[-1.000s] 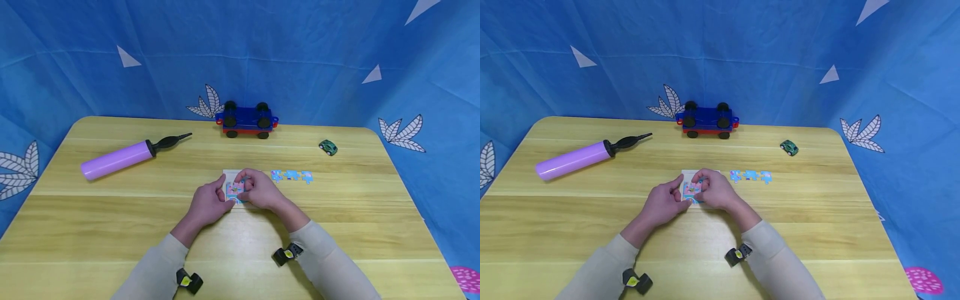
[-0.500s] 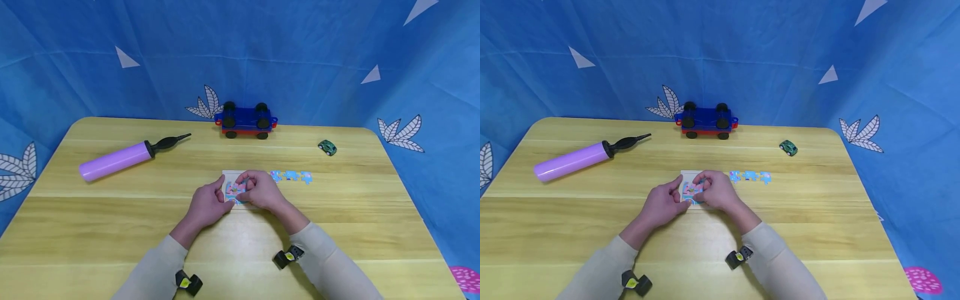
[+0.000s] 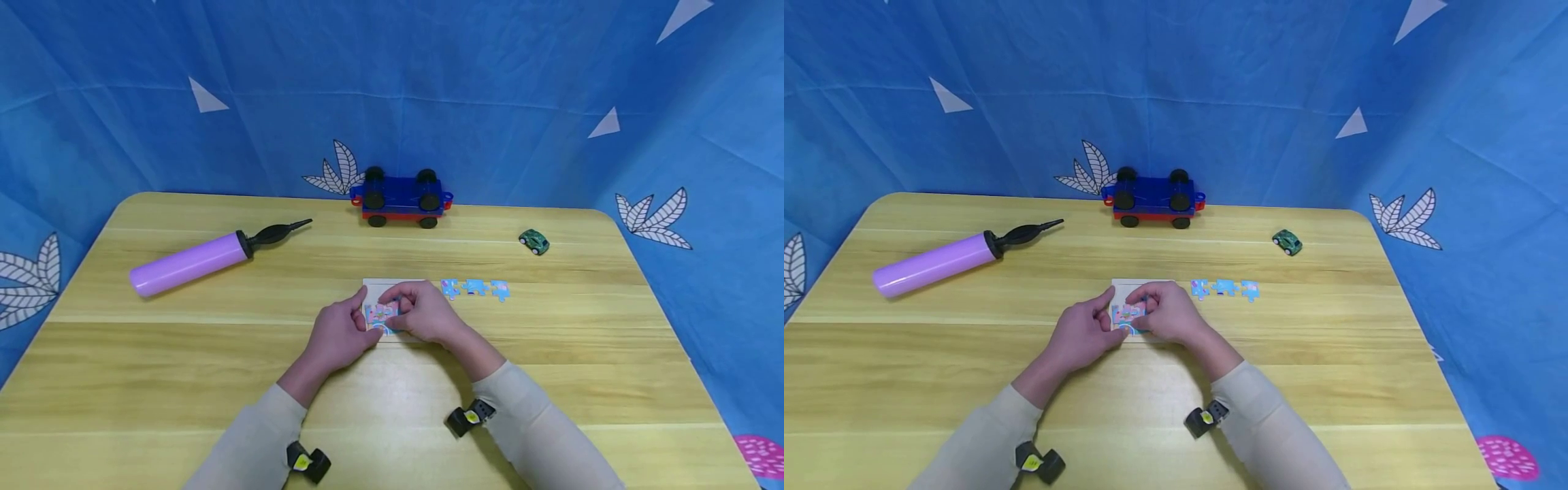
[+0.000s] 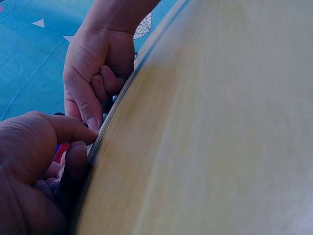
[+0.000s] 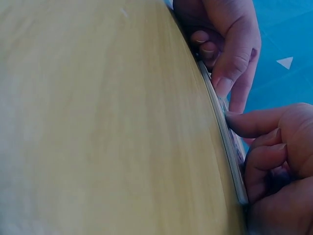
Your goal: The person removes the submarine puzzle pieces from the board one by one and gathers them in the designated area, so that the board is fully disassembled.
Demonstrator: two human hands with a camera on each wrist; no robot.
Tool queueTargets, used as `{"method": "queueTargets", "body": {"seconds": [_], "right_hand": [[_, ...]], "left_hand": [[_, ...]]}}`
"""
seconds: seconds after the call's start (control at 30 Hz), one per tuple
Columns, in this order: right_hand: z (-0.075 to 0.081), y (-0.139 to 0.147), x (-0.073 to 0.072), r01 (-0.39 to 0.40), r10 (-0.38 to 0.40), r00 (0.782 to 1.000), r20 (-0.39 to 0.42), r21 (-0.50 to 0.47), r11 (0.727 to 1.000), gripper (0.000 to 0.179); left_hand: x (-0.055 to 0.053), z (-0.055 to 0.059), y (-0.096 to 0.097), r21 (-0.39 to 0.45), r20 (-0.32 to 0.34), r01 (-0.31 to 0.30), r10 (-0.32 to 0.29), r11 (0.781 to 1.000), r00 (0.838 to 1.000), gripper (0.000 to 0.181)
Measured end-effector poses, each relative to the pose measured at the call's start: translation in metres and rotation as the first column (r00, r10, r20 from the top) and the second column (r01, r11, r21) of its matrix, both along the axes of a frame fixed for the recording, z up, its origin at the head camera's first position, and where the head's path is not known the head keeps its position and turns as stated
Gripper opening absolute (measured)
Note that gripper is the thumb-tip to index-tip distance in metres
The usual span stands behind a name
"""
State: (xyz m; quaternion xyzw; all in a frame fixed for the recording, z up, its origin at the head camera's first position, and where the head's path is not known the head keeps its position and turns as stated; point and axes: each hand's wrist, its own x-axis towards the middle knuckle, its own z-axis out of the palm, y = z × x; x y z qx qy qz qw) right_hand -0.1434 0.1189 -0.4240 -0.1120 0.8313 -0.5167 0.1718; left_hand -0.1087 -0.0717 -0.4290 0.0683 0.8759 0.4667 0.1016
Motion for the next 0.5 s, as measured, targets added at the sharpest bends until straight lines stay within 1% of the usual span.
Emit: {"method": "queueTargets", "body": {"seconds": [0.1, 0.3, 0.5], "right_hand": [[0.0001, 0.0004, 0.0003, -0.005, 0.005, 1.000, -0.002, 0.013, 1.000, 0.031], [0.0005, 0.0014, -0.0001, -0.018, 0.018, 1.000, 0.012, -0.002, 1.000, 0.030], [0.0006, -0.0007, -0.0004, -0.052, 0.054, 0.998, -0.037, 0.056, 0.997, 0.026]], "left_hand": [[0.0001, -0.0005, 0.0000, 0.000, -0.004, 0.000, 0.000, 1.000, 1.000, 0.082], [0.0003, -0.0012, 0.0000, 0.002, -0.005, 0.004, -0.004, 1.000, 1.000, 0.081], [0.0000, -0.0012, 0.0000, 0.008, -0.007, 0.001, -0.001, 1.000, 1.000, 0.081]]}}
